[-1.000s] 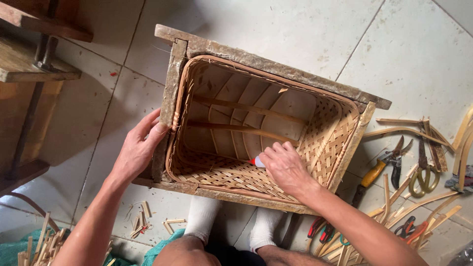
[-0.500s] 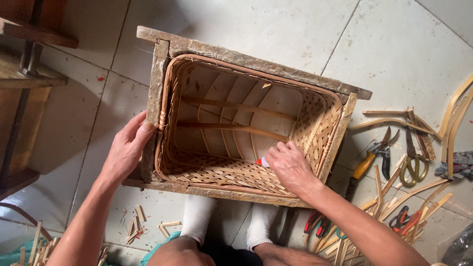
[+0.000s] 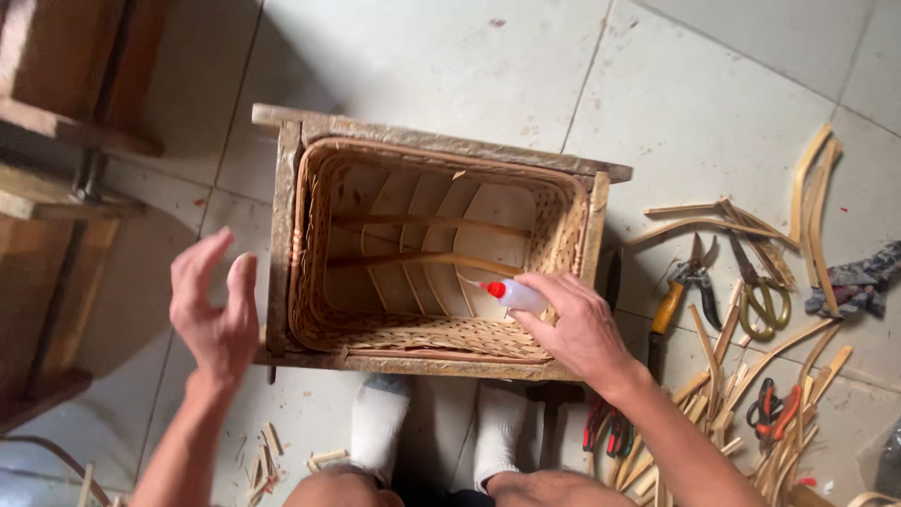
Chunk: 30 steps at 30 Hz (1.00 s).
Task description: The person sits on the floor assembling a woven bamboo basket in a wooden frame. They bend a bamboo rim strip around the basket, hammer the frame, apply glue from a squeeze bottle to the rim, press strips into place, and trim excess material with a knife.
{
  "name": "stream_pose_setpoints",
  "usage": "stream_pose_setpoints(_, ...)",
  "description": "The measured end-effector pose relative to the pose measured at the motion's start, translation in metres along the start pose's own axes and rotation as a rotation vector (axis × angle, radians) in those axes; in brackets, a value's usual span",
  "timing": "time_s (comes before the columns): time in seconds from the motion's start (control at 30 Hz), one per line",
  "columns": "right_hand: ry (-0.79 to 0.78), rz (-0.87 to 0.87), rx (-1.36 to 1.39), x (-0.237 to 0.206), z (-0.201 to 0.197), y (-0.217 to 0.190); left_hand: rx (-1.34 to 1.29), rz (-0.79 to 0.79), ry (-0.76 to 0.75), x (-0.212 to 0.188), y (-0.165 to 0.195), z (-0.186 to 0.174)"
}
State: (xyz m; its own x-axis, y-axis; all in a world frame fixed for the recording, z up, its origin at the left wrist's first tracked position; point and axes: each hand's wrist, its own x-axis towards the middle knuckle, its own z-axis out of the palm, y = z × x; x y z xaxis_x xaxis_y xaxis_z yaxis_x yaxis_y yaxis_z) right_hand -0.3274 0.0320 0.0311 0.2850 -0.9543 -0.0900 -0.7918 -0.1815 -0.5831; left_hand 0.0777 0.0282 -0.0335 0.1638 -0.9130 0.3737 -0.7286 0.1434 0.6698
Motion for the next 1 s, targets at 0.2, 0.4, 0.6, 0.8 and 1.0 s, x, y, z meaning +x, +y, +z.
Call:
stream_pose_setpoints(0.2,0.053,0.111,0.488,-0.007,0.010,-0.046,-0.815,-0.392,-0.279,-0.018,0.110,0.033)
stream_pose_setpoints(0.4,0.200,0.003,0.574,-0.002,0.025,-0.085,-1.180,-0.422,-0.353,-0.012,0.164,0.053)
stream_pose_setpoints(0.6,0.343,-0.056,0.525,-0.008,0.023,-0.101,-1.138,-0.396,-0.289,-0.016,0.181,0.052)
stream_pose_setpoints(0.8,0.421,0.002,0.584,-0.026,0.030,-0.105,-1.134,-0.298,-0.303,-0.033,0.186,0.047)
stream_pose_setpoints(1.0,0.407,0.042,0.697,-0.037,0.034,-0.072,-1.052,-0.477,-0.467,-0.038,0.196,0.072)
